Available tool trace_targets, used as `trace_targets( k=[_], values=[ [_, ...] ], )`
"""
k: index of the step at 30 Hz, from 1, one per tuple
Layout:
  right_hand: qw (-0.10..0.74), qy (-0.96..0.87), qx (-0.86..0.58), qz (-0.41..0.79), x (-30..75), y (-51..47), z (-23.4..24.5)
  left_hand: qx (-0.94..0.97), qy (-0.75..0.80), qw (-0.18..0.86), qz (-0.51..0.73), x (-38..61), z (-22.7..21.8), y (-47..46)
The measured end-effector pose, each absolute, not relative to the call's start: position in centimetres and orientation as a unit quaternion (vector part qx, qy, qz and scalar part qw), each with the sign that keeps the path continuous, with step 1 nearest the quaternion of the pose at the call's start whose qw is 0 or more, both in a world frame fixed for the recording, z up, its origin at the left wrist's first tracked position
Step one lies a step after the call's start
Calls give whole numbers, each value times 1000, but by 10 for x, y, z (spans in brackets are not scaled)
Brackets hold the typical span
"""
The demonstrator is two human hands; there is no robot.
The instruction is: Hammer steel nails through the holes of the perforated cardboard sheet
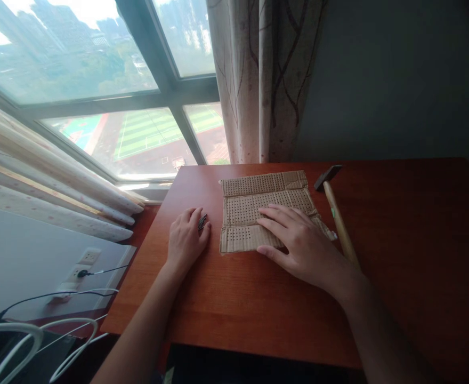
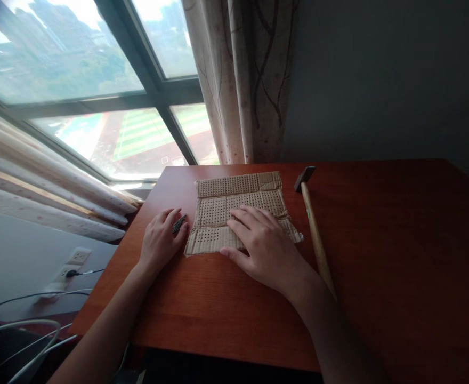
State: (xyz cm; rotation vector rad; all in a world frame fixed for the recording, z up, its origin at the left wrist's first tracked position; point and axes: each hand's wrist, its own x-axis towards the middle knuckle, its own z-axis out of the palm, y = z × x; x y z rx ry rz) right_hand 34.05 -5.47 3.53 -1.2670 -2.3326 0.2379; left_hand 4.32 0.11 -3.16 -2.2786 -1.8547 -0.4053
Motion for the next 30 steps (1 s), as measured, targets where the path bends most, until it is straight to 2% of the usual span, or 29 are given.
trace_targets(
  k=[17, 30],
  values=[
    [238, -851, -461, 84, 341, -55, 35, -765, -623, 67, -145, 42, -29, 8],
    [233, -853, -461, 75, 340, -55, 35, -732, -664, 107, -114, 59, -29, 34]
  ],
)
